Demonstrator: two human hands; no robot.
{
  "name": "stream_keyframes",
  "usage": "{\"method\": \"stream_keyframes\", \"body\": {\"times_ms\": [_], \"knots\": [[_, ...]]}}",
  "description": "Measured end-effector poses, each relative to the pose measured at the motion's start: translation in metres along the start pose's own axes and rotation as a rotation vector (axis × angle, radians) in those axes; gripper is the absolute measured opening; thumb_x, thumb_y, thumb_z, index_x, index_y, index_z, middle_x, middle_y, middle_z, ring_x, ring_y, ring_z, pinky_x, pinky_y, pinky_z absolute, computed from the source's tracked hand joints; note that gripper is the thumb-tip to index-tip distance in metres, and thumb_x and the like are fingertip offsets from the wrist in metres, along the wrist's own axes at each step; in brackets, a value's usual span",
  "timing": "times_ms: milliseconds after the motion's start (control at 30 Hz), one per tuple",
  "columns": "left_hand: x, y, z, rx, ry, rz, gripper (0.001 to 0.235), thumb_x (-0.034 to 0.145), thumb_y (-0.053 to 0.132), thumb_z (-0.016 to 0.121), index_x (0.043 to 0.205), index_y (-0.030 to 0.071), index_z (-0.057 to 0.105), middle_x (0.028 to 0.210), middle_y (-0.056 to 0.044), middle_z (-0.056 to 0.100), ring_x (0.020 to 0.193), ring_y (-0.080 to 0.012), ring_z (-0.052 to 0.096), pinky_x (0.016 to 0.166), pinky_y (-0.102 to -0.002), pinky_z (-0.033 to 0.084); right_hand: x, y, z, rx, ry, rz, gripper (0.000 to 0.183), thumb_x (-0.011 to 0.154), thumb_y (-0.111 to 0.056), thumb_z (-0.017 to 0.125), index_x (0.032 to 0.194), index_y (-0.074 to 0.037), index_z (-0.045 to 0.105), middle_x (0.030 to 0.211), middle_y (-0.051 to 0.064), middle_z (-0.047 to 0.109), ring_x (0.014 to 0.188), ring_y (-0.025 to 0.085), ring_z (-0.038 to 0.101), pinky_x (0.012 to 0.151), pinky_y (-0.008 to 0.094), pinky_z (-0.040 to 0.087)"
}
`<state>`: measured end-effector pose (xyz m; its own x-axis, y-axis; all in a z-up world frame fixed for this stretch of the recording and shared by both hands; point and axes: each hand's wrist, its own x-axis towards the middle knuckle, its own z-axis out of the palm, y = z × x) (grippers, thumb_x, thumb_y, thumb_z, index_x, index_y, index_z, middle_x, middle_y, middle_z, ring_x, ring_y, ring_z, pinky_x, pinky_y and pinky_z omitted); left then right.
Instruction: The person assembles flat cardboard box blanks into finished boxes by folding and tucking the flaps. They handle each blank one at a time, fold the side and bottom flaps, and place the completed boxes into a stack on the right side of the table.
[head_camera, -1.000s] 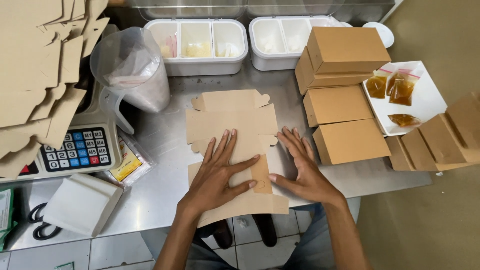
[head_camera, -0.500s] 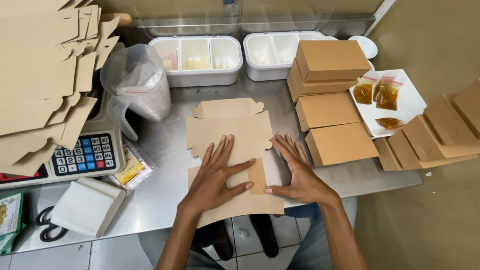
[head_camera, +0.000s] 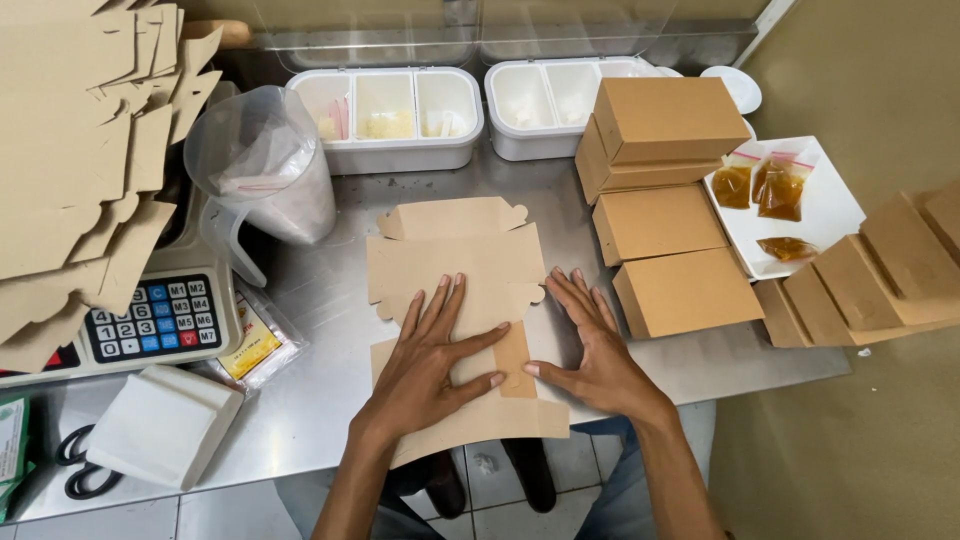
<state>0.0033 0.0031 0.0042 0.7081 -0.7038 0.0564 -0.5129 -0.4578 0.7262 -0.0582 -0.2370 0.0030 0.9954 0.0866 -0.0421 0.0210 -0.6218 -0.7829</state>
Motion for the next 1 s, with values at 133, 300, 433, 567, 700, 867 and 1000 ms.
{"method": "stream_keyframes", "body": {"times_ms": [133,300,433,567,700,867,1000], "knots": [[0.000,0.000,-0.001,-0.005,0.000,-0.001,0.050,0.089,0.036,0.080,0.134,0.017,0.073,0.168,-0.032,0.018,0.157,-0.0477,0.010,0.125,-0.061,-0.003,0.002,-0.004,0.002,0.008,0.020,0.023,0.102,0.079,-0.026,0.088,0.161,-0.005,0.031,0.169,0.022,0.027,0.159,0.044,0.008,0.126,0.058,-0.005],[0.001,0.001,-0.001,0.007,-0.002,0.006,0.051,0.089,0.036,0.079,0.136,0.017,0.072,0.168,-0.033,0.018,0.157,-0.0482,0.010,0.125,-0.061,-0.003,0.004,-0.009,0.009,0.013,0.144,0.070,0.088,0.083,-0.023,0.084,0.156,-0.003,0.040,0.164,0.021,0.039,0.157,0.043,0.019,0.128,0.057,0.002],[0.001,0.000,-0.001,0.004,0.004,0.003,0.050,0.088,0.036,0.080,0.133,0.017,0.073,0.168,-0.032,0.019,0.157,-0.0478,0.010,0.125,-0.061,-0.003,0.008,-0.009,0.012,-0.006,0.184,0.099,0.086,0.083,-0.025,0.083,0.155,-0.003,0.042,0.162,0.020,0.042,0.157,0.042,0.023,0.128,0.057,0.005],[0.002,-0.001,0.001,0.002,0.014,0.009,0.050,0.088,0.037,0.080,0.134,0.017,0.073,0.167,-0.033,0.020,0.157,-0.0479,0.011,0.125,-0.061,-0.003,0.010,-0.012,0.015,-0.020,0.232,0.125,0.081,0.086,-0.025,0.081,0.154,-0.002,0.043,0.159,0.021,0.045,0.155,0.043,0.027,0.128,0.059,0.008],[0.001,-0.004,0.003,0.000,0.030,0.022,0.051,0.088,0.038,0.080,0.134,0.018,0.073,0.167,-0.033,0.021,0.157,-0.0481,0.011,0.125,-0.061,-0.002,0.013,-0.013,0.018,-0.035,0.280,0.133,0.077,0.088,-0.025,0.079,0.152,-0.002,0.045,0.156,0.021,0.049,0.154,0.043,0.030,0.126,0.059,0.013],[0.002,-0.004,0.003,-0.019,0.037,0.023,0.051,0.087,0.038,0.080,0.133,0.017,0.073,0.167,-0.033,0.021,0.157,-0.0489,0.011,0.125,-0.062,-0.002,0.017,-0.010,0.022,-0.060,0.310,0.144,0.073,0.089,-0.028,0.079,0.150,-0.003,0.047,0.152,0.019,0.051,0.152,0.042,0.034,0.123,0.059,0.018],[0.003,-0.006,0.004,-0.029,0.044,0.026,0.052,0.087,0.038,0.081,0.134,0.019,0.073,0.167,-0.033,0.021,0.157,-0.0487,0.011,0.125,-0.062,-0.002,0.020,-0.010,0.024,-0.121,0.334,0.174,0.072,0.091,-0.034,0.079,0.150,-0.006,0.048,0.150,0.015,0.052,0.151,0.038,0.036,0.120,0.056,0.023]]}}
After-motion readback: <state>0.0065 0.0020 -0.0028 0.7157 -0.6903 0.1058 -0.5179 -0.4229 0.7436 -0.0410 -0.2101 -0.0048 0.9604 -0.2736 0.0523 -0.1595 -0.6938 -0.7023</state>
